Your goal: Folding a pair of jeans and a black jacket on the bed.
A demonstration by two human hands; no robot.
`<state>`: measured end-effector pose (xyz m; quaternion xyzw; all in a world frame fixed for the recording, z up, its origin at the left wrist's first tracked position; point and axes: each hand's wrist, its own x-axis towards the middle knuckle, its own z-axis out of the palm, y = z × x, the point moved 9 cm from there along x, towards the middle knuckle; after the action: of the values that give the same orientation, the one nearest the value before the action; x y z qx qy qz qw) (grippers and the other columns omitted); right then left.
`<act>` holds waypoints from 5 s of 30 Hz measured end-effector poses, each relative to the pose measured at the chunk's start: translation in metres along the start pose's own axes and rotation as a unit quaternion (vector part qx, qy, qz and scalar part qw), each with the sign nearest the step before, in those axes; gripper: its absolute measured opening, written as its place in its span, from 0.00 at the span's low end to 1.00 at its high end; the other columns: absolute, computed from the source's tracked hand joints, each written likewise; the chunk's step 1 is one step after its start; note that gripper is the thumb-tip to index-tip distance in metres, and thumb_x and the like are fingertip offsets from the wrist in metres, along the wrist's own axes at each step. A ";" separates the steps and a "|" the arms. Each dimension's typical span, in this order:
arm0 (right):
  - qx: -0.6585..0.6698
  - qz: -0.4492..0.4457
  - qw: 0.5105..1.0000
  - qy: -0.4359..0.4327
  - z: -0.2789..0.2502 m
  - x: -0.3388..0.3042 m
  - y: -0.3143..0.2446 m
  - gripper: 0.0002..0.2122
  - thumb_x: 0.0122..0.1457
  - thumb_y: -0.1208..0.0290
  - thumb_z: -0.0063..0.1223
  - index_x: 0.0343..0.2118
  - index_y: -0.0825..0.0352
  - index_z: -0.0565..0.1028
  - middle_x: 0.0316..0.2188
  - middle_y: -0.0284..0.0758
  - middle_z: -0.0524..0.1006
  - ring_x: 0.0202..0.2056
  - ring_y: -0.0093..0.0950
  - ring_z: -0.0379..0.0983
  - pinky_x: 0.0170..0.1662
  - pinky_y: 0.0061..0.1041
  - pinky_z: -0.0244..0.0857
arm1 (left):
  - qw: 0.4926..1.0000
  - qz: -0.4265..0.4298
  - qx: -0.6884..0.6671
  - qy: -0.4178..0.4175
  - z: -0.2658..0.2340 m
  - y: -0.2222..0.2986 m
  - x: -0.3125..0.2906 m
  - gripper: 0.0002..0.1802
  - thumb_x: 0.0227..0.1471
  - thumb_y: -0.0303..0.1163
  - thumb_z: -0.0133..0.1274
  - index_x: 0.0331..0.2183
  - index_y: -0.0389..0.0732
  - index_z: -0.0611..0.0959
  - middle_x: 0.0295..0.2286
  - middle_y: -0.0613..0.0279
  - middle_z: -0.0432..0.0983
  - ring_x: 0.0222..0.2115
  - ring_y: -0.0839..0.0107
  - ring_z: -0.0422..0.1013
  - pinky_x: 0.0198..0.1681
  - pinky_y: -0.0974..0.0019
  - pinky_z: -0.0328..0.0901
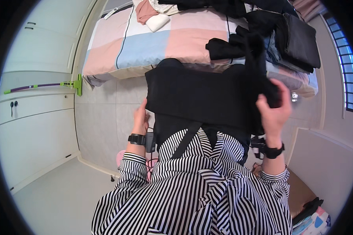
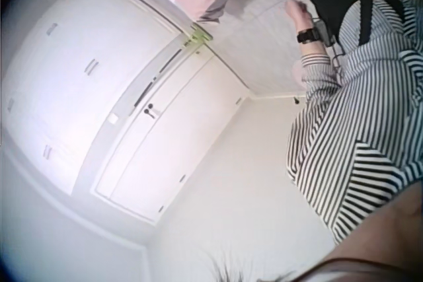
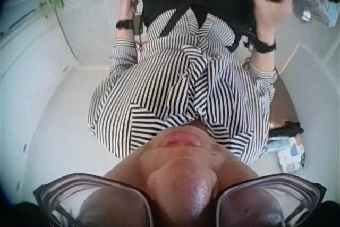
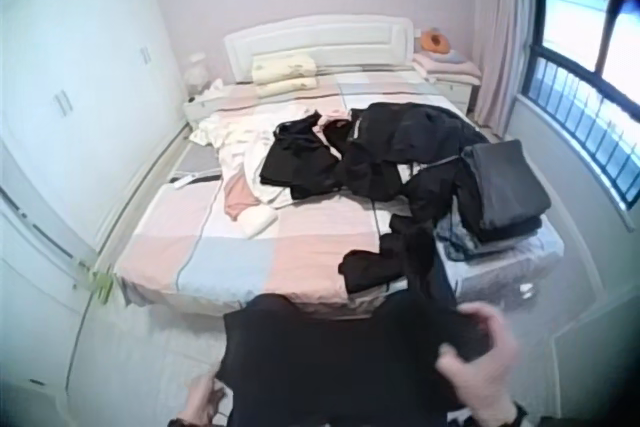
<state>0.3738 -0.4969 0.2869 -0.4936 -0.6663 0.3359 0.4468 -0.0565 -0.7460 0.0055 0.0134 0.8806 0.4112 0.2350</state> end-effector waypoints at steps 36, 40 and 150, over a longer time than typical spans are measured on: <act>0.293 0.156 0.937 0.109 0.023 -0.034 0.060 0.17 0.53 0.84 0.59 0.45 0.73 0.67 0.40 0.35 0.74 0.43 0.21 0.72 0.50 0.19 0.66 | 0.770 0.349 -0.289 -0.448 0.157 0.258 -0.312 0.31 0.59 0.25 0.43 0.62 0.35 0.57 0.57 0.50 0.63 0.56 0.66 0.62 0.60 0.70 0.52; 0.281 0.110 0.938 0.170 0.007 -0.030 0.058 0.18 0.54 0.82 0.59 0.46 0.71 0.65 0.41 0.35 0.74 0.43 0.22 0.71 0.50 0.21 0.65 | 0.764 0.348 -0.256 -0.479 0.176 0.256 -0.325 0.33 0.59 0.26 0.41 0.63 0.33 0.53 0.56 0.47 0.63 0.55 0.63 0.63 0.58 0.68 0.55; 0.451 0.196 0.860 0.137 -0.062 -0.006 0.056 0.16 0.52 0.72 0.57 0.44 0.71 0.73 0.43 0.37 0.76 0.46 0.29 0.72 0.53 0.30 0.64 | 0.680 0.646 0.299 -0.174 0.091 0.171 -0.120 0.25 0.55 0.34 0.47 0.55 0.37 0.71 0.55 0.47 0.65 0.58 0.53 0.59 0.62 0.56 0.53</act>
<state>0.4517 -0.4862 0.2591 -0.4001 -0.2634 0.6090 0.6322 0.0596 -0.5935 0.1289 0.7200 0.6724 0.1662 0.0437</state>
